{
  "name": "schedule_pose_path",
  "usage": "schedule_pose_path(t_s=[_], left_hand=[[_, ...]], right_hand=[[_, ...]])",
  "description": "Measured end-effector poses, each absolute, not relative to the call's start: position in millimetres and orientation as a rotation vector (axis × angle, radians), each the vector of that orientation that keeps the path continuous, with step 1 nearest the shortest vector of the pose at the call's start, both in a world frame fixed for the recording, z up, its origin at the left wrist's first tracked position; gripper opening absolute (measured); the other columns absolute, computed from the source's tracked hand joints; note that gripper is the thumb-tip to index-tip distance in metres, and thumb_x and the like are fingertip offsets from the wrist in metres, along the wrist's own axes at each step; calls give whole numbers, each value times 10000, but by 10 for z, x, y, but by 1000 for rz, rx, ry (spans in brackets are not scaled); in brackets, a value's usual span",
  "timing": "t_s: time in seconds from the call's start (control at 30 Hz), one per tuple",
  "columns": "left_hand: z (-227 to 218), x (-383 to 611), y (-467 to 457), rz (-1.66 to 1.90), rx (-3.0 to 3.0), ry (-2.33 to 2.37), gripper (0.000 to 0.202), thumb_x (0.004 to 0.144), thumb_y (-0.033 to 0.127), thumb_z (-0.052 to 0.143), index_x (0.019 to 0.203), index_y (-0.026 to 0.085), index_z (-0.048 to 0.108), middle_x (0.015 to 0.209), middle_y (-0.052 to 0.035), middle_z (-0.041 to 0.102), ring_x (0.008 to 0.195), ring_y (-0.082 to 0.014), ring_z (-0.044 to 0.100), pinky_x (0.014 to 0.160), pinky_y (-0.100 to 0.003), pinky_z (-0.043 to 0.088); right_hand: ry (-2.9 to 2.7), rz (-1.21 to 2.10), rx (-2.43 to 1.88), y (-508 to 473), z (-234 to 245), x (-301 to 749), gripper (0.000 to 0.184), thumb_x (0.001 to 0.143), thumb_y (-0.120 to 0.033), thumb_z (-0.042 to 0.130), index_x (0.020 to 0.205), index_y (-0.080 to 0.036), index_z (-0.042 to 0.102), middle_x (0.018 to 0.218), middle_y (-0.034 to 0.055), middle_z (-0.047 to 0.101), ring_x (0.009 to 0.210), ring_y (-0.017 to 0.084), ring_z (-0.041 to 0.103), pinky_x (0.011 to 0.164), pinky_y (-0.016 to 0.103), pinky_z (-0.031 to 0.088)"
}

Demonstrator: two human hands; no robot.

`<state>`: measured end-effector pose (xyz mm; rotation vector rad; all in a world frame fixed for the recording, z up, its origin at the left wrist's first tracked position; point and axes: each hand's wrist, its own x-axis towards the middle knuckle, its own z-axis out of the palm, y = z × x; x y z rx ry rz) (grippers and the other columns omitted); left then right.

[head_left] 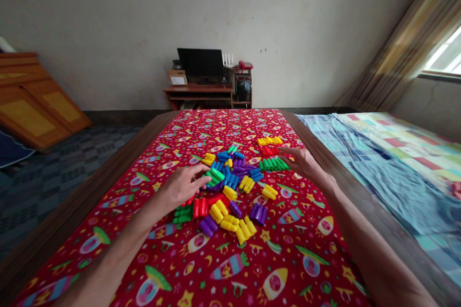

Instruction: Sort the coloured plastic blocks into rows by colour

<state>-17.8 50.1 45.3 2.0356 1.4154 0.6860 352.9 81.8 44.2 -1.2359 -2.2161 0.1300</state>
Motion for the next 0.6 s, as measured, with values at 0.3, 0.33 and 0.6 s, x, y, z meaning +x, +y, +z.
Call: schedule_pose_path(t_s=[0.3, 0.33, 0.6], left_hand=[[278, 333, 273, 866, 1382, 1062, 641, 645, 530, 781, 1112, 197, 497, 710, 36, 640, 572, -126, 598, 519, -211, 475], [276, 350, 258, 853, 1391, 1041, 673, 635, 518, 791, 1136, 202, 470, 702, 43, 638, 558, -126, 594, 514, -212, 473], [344, 235, 268, 849, 1867, 1149, 394, 878, 489, 537, 1142, 201, 584, 859, -38, 719, 786, -201, 706, 690, -270, 543]], right_hand=[[-2540, 189, -529, 224, 438, 2528, 562, 938, -230, 552, 1469, -187, 373, 1405, 193, 506, 1241, 261, 552, 939, 390, 520], [-2568, 165, -524, 197, 416, 2475, 553, 941, -222, 549, 1463, -174, 375, 1354, 194, 547, 1188, 257, 586, 922, 389, 526], [-2465, 53, -697, 525, 529, 2924, 345, 906, -188, 564, 1245, -144, 611, 1168, 151, 680, 1038, 229, 663, 888, 353, 540]])
